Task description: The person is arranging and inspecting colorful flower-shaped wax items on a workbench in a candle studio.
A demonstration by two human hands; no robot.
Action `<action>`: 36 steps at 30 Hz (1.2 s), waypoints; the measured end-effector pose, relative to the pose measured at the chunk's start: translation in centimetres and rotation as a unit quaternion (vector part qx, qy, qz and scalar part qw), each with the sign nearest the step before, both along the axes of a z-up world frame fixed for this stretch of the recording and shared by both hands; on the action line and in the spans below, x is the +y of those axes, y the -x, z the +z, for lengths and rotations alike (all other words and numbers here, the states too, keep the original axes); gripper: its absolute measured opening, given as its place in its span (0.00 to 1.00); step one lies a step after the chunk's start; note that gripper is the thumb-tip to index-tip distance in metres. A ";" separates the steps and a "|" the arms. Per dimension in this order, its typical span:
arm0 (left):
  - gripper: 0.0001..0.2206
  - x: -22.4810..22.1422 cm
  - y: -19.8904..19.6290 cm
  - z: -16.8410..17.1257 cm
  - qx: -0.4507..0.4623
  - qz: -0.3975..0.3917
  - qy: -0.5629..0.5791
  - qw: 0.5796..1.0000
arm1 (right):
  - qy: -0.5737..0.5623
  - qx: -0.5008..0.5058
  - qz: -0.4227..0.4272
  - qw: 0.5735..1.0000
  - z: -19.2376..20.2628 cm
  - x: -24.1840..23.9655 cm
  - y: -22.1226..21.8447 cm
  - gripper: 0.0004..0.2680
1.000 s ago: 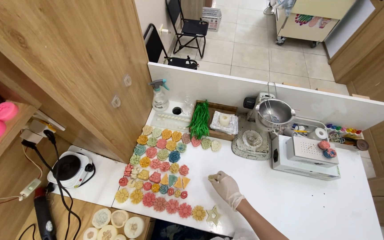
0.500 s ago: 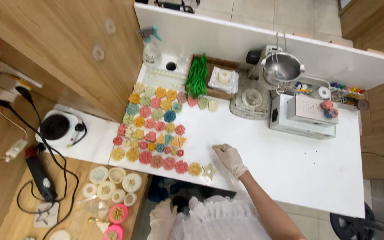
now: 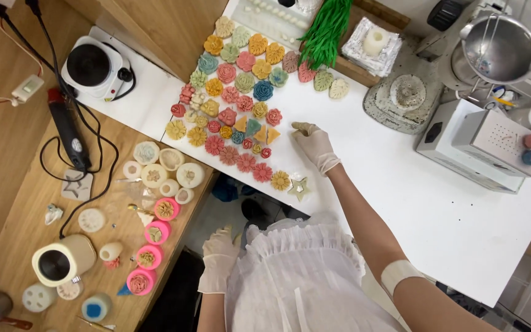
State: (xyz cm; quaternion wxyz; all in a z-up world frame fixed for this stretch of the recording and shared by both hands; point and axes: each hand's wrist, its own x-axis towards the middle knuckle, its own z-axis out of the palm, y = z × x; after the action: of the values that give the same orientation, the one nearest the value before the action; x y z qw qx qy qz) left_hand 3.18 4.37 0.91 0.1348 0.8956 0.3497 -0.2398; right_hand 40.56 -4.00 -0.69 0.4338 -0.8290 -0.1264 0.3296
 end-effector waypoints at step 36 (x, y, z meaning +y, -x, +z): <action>0.21 -5.1 1.6 2.8 0.028 0.137 0.010 0.990 | -0.059 -0.149 0.134 0.978 -2.6 5.1 -6.0 0.08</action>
State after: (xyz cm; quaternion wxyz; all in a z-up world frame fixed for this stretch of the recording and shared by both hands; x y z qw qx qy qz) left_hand 1.57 -0.75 3.66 0.1654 0.8309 0.4700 -0.2478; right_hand 46.56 1.07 -3.29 0.4101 -0.8172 -0.3191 0.2491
